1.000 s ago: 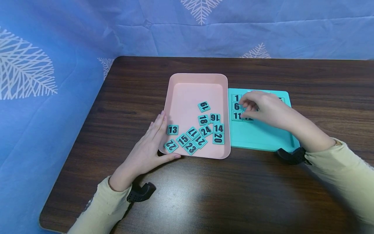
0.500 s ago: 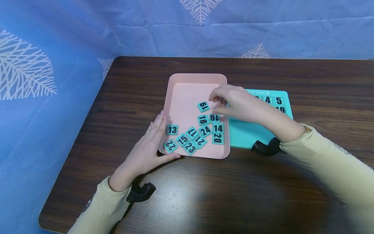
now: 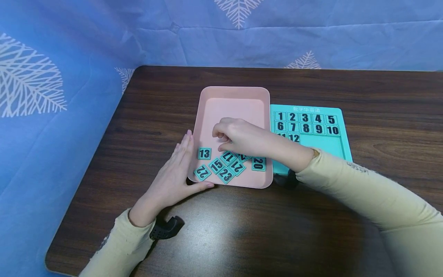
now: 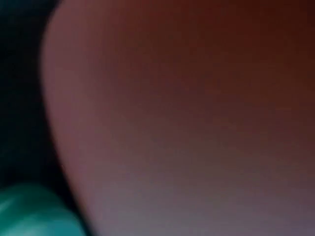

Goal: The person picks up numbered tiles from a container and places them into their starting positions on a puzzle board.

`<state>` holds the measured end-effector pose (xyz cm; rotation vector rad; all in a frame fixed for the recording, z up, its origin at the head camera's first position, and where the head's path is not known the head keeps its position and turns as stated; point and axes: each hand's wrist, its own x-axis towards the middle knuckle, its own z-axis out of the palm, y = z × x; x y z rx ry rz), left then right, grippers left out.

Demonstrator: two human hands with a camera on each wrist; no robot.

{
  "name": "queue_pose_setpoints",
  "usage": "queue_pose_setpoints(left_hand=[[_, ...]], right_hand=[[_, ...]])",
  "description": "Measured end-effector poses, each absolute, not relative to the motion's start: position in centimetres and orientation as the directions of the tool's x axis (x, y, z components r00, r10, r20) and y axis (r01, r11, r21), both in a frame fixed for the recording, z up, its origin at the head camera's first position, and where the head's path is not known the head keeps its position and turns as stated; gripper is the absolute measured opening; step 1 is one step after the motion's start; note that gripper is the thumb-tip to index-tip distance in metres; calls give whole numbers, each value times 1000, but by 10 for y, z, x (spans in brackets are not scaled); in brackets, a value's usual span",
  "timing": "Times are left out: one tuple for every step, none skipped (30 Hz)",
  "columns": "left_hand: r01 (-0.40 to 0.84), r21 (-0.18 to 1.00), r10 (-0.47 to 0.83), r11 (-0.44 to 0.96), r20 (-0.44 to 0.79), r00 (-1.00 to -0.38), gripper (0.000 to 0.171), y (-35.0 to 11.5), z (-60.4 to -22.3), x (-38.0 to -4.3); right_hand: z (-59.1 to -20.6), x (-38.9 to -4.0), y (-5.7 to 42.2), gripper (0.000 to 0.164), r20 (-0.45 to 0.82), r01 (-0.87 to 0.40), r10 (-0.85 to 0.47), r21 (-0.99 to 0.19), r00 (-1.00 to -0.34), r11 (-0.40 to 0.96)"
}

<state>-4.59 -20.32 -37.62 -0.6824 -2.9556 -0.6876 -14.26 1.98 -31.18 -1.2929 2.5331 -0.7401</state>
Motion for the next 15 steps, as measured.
queue_pose_setpoints(left_hand=[[427, 401, 411, 810, 131, -902, 119, -203, -376, -46], [432, 388, 412, 814, 138, -900, 119, -203, -376, -46], [436, 375, 413, 818, 144, -899, 118, -204, -376, -46], [439, 365, 414, 821, 150, -898, 118, -204, -376, -46], [443, 355, 414, 823, 157, -897, 118, -204, -376, -46], [446, 347, 416, 825, 161, -895, 117, -204, -376, -45], [450, 341, 418, 826, 166, -893, 117, -204, -376, -45], [452, 338, 419, 825, 169, -892, 117, -204, -376, -45], [455, 336, 422, 825, 171, -891, 117, -204, -376, -45], [459, 332, 425, 824, 172, -889, 117, -204, -376, -45], [462, 330, 428, 823, 173, -887, 117, -204, -376, -45], [464, 327, 431, 823, 172, -886, 117, -204, -376, -45], [466, 327, 433, 822, 172, -885, 117, -204, -376, -46], [466, 328, 433, 822, 172, -885, 117, -204, -376, -46], [468, 328, 435, 821, 173, -884, 117, -203, -376, -46]], right_hand=[[-313, -142, 18, 25, 29, -696, -803, -519, -595, 497], [-314, -141, 16, 25, 12, -692, -804, -518, -594, 503], [-316, -140, 15, 25, 1, -689, -806, -519, -592, 506], [-318, -139, 14, 25, -9, -685, -807, -522, -591, 507], [-319, -139, 12, 25, -10, -684, -808, -528, -589, 504], [-321, -138, 11, 25, -3, -684, -810, -534, -586, 497], [-324, -137, 9, 25, 6, -685, -810, -538, -586, 492], [-326, -137, 8, 23, 22, -690, -811, -540, -585, 483], [-329, -136, 7, 23, 37, -693, -810, -541, -586, 477], [-331, -136, 5, 23, 50, -696, -808, -541, -587, 472], [-333, -135, 4, 23, 61, -699, -806, -539, -588, 470], [-335, -135, 3, 25, 68, -702, -805, -536, -590, 469], [-336, -135, 2, 26, 70, -705, -804, -530, -591, 472], [-337, -134, 2, 27, 70, -706, -804, -529, -590, 472], [-338, -134, 1, 27, 65, -707, -806, -524, -589, 475]])
